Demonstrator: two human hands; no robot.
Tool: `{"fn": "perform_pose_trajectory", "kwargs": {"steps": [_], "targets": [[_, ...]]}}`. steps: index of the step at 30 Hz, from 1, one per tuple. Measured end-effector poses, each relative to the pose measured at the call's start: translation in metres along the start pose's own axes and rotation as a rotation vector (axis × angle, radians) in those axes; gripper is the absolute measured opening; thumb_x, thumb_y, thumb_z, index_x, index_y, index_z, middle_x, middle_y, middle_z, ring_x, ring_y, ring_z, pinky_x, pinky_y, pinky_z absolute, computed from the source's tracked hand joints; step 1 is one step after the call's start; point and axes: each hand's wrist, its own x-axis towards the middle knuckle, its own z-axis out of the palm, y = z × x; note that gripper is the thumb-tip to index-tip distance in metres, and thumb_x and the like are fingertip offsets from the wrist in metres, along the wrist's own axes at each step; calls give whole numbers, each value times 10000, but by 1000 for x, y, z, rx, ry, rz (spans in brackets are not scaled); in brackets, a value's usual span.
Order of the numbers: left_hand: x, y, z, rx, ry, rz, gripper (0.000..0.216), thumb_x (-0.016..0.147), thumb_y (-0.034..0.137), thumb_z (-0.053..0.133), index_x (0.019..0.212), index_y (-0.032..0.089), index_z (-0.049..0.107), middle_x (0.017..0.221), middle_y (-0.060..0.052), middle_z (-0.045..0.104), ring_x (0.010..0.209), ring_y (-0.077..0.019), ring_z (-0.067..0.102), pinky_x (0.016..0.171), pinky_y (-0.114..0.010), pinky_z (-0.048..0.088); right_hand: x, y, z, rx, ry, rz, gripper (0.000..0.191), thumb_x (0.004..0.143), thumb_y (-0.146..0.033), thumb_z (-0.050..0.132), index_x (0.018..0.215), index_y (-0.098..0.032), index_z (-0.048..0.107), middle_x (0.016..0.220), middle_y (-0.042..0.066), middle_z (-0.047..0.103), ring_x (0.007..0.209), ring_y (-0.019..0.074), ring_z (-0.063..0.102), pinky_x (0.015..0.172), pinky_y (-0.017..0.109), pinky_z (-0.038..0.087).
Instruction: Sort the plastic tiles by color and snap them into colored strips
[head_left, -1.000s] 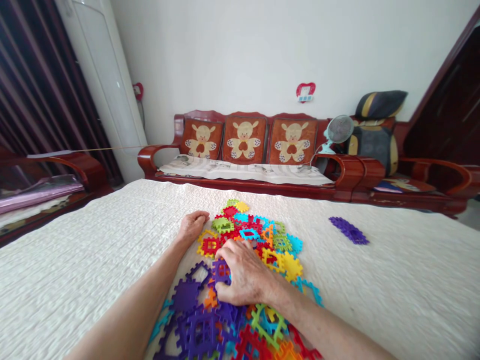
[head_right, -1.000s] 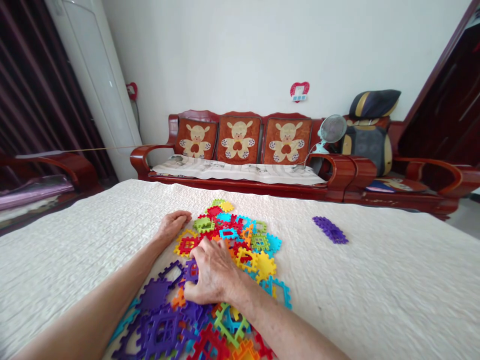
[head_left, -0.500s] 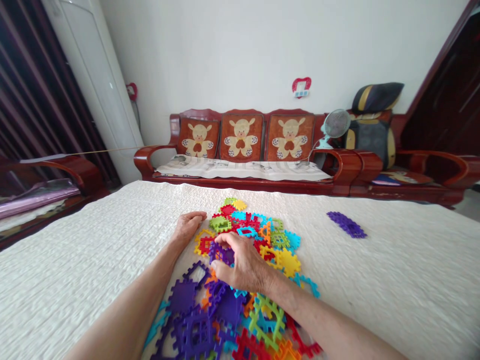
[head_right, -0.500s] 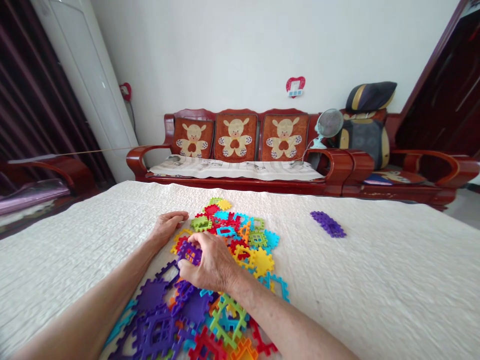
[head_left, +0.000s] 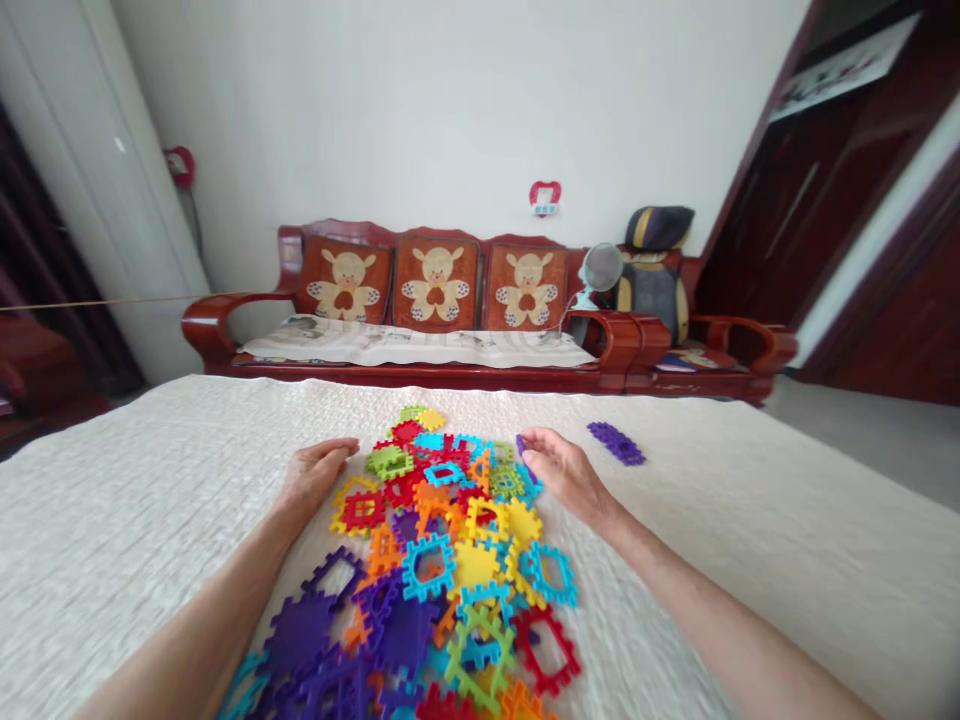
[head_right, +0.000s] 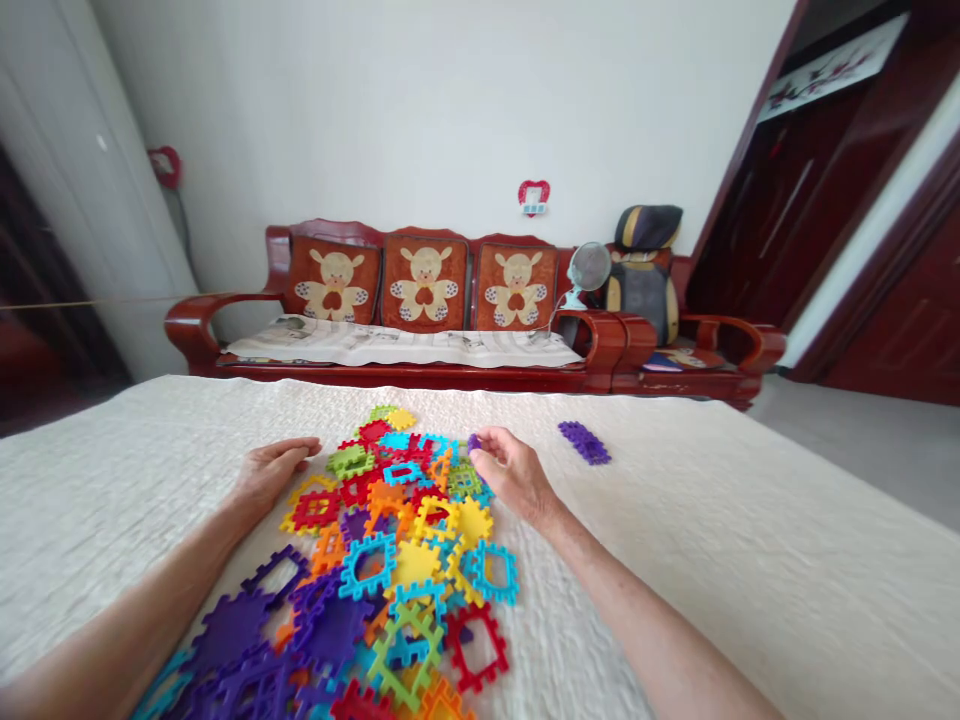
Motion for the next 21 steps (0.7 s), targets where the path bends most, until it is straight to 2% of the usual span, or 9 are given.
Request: {"fn": "perform_pose_trajectory", "kwargs": {"steps": [5, 7, 9, 11, 15, 21], "targets": [[3, -3, -4, 103, -36, 16, 305, 576, 360, 585, 801, 212, 728, 894, -29, 731, 792, -208, 648, 664, -277, 530, -14, 54, -92, -240, 386, 214, 358, 743, -426, 500, 964, -163, 601, 903, 72, 680, 830, 196, 624, 759, 314, 483], [4, -4, -5, 126, -35, 31, 286, 575, 367, 587, 785, 231, 727, 889, -10, 734, 847, -225, 648, 707, -299, 539, -20, 74, -117, -352, 511, 291, 364, 741, -441, 495, 958, -171, 606, 884, 69, 683, 832, 199, 627, 795, 320, 472], [5, -5, -5, 146, -27, 47, 267, 572, 368, 591, 768, 245, 724, 882, 9, 736, 885, -233, 644, 764, -320, 537, -23, 90, -132, -463, 588, 344, 393, 737, -454, 509, 992, -171, 602, 901, 77, 685, 848, 203, 630, 829, 326, 462], [6, -6, -7, 163, -32, 60, 243, 575, 372, 593, 752, 265, 721, 864, 31, 737, 909, -236, 641, 836, -345, 518, -23, 102, -138, -557, 611, 360, 427, 735, -464, 526, 1035, -167, 592, 935, 88, 683, 871, 205, 631, 843, 323, 455], [7, -7, -9, 198, -47, 70, 199, 595, 391, 590, 728, 312, 714, 845, 63, 736, 955, -241, 634, 953, -396, 451, -17, 113, -134, -721, 556, 347, 449, 744, -467, 537, 1077, -168, 578, 974, 89, 671, 910, 204, 617, 833, 309, 445], [7, -5, -9, 224, -62, 36, 208, 559, 396, 600, 714, 320, 716, 821, 71, 735, 943, -245, 639, 954, -391, 455, -7, 124, -125, -863, 447, 351, 413, 781, -455, 513, 1060, -159, 577, 977, 101, 644, 922, 208, 590, 809, 299, 420]]}}
